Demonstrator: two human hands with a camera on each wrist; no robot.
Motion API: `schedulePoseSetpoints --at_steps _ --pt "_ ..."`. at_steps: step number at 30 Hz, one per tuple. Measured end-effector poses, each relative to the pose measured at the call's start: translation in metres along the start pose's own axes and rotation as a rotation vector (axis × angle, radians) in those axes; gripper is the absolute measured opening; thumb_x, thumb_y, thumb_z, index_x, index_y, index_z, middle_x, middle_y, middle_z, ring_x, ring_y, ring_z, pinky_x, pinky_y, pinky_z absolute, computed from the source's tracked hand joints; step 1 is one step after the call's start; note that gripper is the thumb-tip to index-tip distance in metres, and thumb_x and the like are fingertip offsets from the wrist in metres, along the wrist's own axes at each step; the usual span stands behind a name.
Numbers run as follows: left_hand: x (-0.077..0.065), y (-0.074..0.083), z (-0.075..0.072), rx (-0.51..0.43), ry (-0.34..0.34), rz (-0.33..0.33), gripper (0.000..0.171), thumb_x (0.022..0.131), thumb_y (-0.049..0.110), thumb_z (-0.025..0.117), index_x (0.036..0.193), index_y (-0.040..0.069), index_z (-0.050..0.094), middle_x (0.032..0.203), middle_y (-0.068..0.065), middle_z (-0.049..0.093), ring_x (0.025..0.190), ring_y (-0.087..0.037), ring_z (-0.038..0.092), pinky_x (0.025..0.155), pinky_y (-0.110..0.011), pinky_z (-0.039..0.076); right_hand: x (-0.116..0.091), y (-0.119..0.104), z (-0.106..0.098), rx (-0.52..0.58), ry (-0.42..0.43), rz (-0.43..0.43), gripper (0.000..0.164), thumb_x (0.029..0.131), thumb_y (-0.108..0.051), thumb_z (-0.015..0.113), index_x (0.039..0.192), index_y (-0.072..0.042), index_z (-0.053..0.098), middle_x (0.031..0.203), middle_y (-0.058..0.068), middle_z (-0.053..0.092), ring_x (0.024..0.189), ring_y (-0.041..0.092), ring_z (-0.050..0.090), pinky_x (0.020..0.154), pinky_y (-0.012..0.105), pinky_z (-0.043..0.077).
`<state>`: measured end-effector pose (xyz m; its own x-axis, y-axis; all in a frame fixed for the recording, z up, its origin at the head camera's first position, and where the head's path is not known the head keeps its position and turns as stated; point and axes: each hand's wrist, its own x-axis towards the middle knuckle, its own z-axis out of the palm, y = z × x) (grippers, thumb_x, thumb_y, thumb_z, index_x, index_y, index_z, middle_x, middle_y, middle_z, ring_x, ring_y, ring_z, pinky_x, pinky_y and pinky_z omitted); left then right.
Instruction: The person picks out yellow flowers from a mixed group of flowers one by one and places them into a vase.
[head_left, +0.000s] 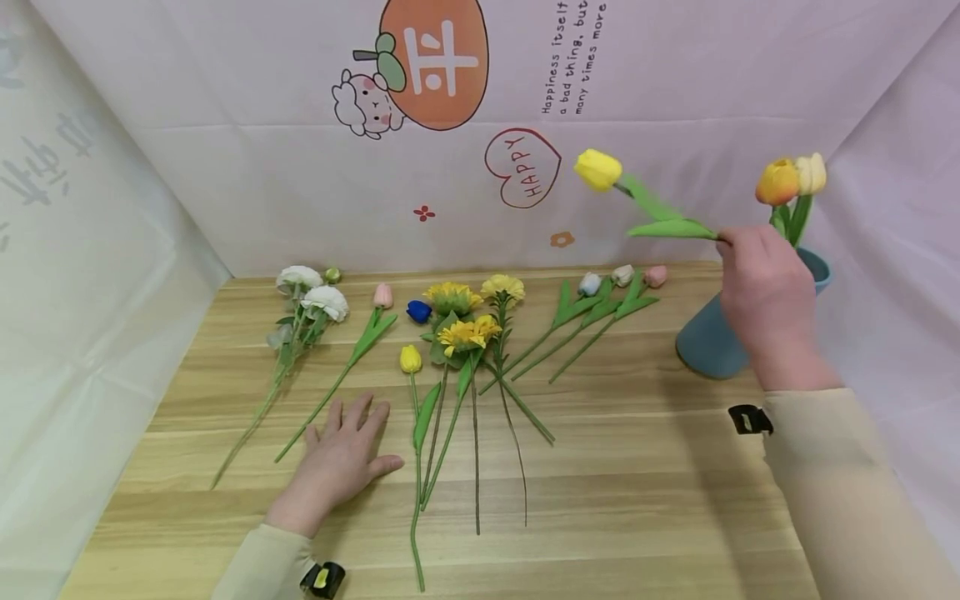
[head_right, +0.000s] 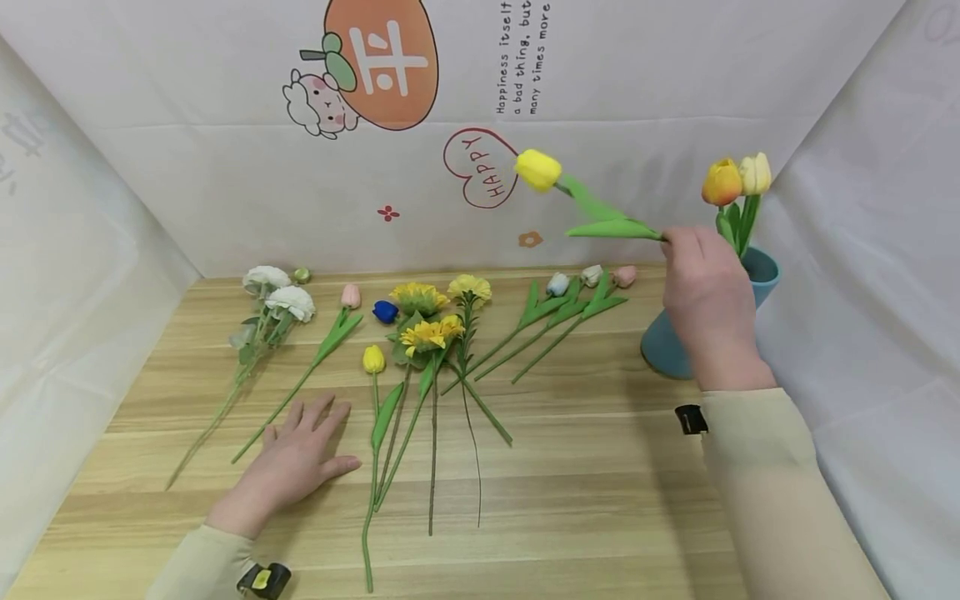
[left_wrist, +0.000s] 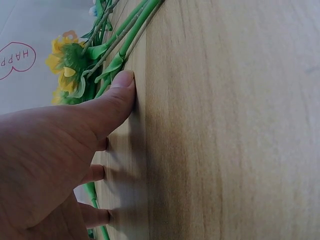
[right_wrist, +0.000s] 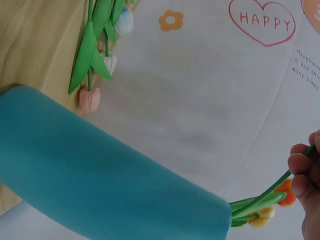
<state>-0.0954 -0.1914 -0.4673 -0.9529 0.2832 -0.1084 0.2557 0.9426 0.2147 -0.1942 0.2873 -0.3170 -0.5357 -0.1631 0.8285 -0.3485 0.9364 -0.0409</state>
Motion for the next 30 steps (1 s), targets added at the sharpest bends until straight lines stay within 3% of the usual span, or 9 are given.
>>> schedulePoseSetpoints --at_steps 6,16,30 --pt "-0.001 0.0 0.001 0.004 0.007 0.003 0.081 0.086 0.057 0.062 0.149 0.015 0.035 0.154 -0.018 0.025 0.133 -0.057 0.017 0.09 -0.083 0.022 -0.003 0.015 -0.003 0.014 -0.018 0.15 0.02 0.1 -0.007 0.052 0.104 0.01 0.061 0.093 0.031 0.061 0.086 0.048 0.055 0.071 0.065 0.046" --pt "0.0 -0.001 0.002 -0.004 0.005 -0.001 0.08 0.086 0.057 0.063 0.149 0.015 0.035 0.154 -0.018 0.025 0.133 -0.057 0.017 0.091 -0.083 0.022 -0.01 0.028 -0.008 -0.012 -0.002 0.274 0.028 0.101 -0.014 0.049 0.104 0.011 0.062 0.095 0.032 0.062 0.088 0.05 0.052 0.077 0.065 0.042" --pt "0.0 -0.001 0.004 0.001 0.001 -0.001 0.081 0.086 0.058 0.062 0.149 0.015 0.034 0.155 -0.018 0.024 0.134 -0.056 0.016 0.091 -0.083 0.022 -0.027 0.041 -0.009 -0.01 0.148 0.273 0.026 0.092 -0.004 0.052 0.088 0.018 0.064 0.083 0.031 0.048 0.08 0.052 0.039 0.078 0.063 0.03"
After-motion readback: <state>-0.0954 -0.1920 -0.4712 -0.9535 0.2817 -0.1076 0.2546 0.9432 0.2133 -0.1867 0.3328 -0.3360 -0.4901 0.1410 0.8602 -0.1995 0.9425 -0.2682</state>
